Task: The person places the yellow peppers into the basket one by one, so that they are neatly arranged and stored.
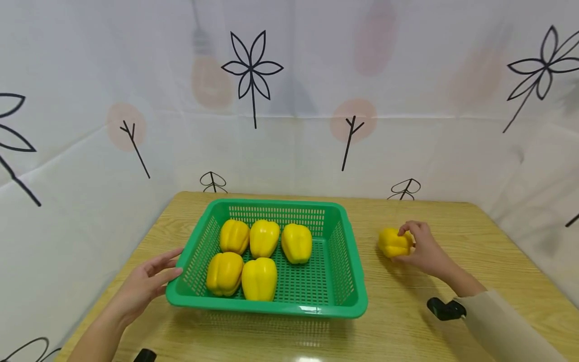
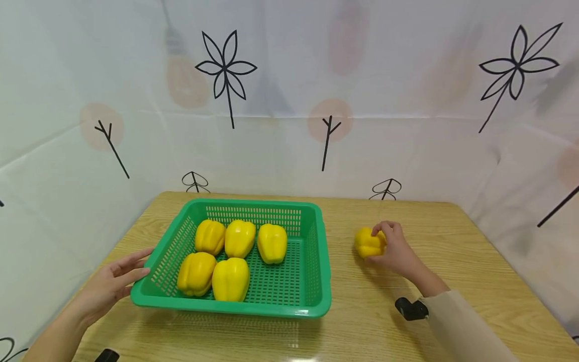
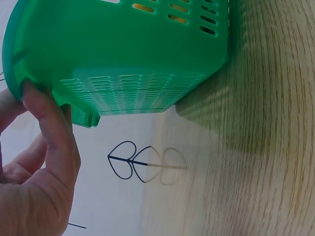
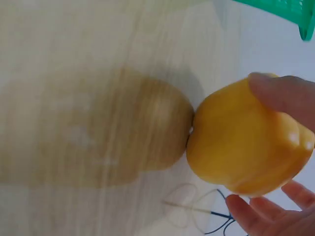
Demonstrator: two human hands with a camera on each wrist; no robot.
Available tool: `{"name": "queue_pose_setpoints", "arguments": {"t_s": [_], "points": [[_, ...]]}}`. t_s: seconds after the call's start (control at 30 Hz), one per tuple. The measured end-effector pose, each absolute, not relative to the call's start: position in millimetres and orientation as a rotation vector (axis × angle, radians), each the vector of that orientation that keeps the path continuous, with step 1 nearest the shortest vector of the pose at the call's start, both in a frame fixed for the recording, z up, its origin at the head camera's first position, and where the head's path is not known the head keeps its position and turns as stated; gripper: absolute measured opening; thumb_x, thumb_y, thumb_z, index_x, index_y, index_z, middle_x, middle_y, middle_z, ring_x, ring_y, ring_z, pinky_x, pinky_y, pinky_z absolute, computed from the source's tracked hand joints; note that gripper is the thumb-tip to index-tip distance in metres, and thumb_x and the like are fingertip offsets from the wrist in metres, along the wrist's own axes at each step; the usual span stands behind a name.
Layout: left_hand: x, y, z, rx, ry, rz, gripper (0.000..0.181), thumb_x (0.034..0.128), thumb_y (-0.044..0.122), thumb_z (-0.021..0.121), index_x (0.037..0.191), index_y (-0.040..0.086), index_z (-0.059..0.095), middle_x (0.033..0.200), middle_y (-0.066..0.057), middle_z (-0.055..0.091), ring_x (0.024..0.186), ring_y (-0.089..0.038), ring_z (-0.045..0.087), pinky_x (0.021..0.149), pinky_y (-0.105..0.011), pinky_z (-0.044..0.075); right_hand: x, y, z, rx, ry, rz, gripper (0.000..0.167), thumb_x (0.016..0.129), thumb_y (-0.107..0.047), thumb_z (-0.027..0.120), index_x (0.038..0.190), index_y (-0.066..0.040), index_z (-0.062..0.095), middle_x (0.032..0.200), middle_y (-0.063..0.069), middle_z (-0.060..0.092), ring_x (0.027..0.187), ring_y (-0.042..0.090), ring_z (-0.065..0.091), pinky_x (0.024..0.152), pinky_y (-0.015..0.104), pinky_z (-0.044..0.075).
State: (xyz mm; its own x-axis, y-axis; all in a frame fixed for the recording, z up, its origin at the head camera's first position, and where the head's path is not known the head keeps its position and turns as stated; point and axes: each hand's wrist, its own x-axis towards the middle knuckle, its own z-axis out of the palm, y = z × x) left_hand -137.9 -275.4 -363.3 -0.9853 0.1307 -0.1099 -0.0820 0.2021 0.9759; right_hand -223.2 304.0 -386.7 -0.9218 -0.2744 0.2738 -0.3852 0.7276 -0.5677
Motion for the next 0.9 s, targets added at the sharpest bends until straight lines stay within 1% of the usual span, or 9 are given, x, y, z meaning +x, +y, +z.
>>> {"name": "queue_pose_setpoints", "arguments": {"t_s": [0.07,0.2,0.27,0.4,0.57,0.9], "points": [[-137.9,-275.6,-364.0,0.045,2.302,1.883,0.058,0.0937,0.019,0.058,0.145,0.006,0.034,0.123,-0.009,0.048,0.100,-0.012,0.058,0.082,-0.032,0.051,-218.8,303.9,-388.9,0.555,-2.760,0.955,0.050,0.067,-0.001,0.082,0.099,-0.001,0.043,0.121,0.033,0.028,0.110,0.051,0.032,0.079,0.064,0.043],[-137.4,-275.2,-364.7,0.045,2.304,1.885,0.059,0.0936,0.018,0.058,0.144,0.004,0.033,0.122,-0.009,0.050,0.099,-0.013,0.059,0.081,-0.032,0.051,-211.0,305.0,-394.0,0.625,-2.742,0.943,0.050,0.066,-0.006,0.084,0.097,-0.005,0.045,0.115,0.026,0.039,0.103,0.042,0.040,0.073,0.052,0.046],[-137.4,-274.9,-364.6,0.049,2.304,1.887,0.058,0.0937,0.018,0.058,0.144,0.004,0.033,0.121,-0.008,0.050,0.099,-0.013,0.059,0.081,-0.032,0.051,-208.5,305.9,-395.2,0.652,-2.714,0.939,0.050,0.065,-0.007,0.085,0.097,-0.005,0.046,0.111,0.022,0.042,0.100,0.038,0.043,0.070,0.048,0.046],[-138.0,-275.2,-364.7,0.063,2.307,1.891,0.058,0.0937,0.018,0.058,0.144,0.003,0.033,0.120,-0.007,0.051,0.098,-0.013,0.059,0.081,-0.032,0.051,-206.7,306.9,-394.1,0.669,-2.682,0.913,0.052,0.064,-0.009,0.086,0.101,-0.003,0.050,0.110,0.020,0.047,0.099,0.038,0.047,0.070,0.052,0.050],[-138.1,-275.9,-365.2,0.075,2.309,1.886,0.058,0.0941,0.018,0.058,0.144,0.003,0.032,0.121,-0.008,0.050,0.099,-0.014,0.059,0.081,-0.032,0.051,-205.9,306.4,-389.6,0.671,-2.715,0.908,0.055,0.063,-0.011,0.086,0.105,-0.003,0.051,0.110,0.018,0.049,0.098,0.038,0.049,0.071,0.054,0.050],[-138.5,-276.5,-365.8,0.065,2.300,1.887,0.058,0.0940,0.018,0.058,0.145,0.005,0.033,0.121,-0.008,0.050,0.098,-0.014,0.059,0.081,-0.032,0.051,-203.0,304.8,-373.7,0.746,-2.673,0.860,0.057,0.062,-0.011,0.087,0.107,-0.004,0.052,0.109,0.014,0.051,0.094,0.033,0.051,0.067,0.040,0.054]]}}
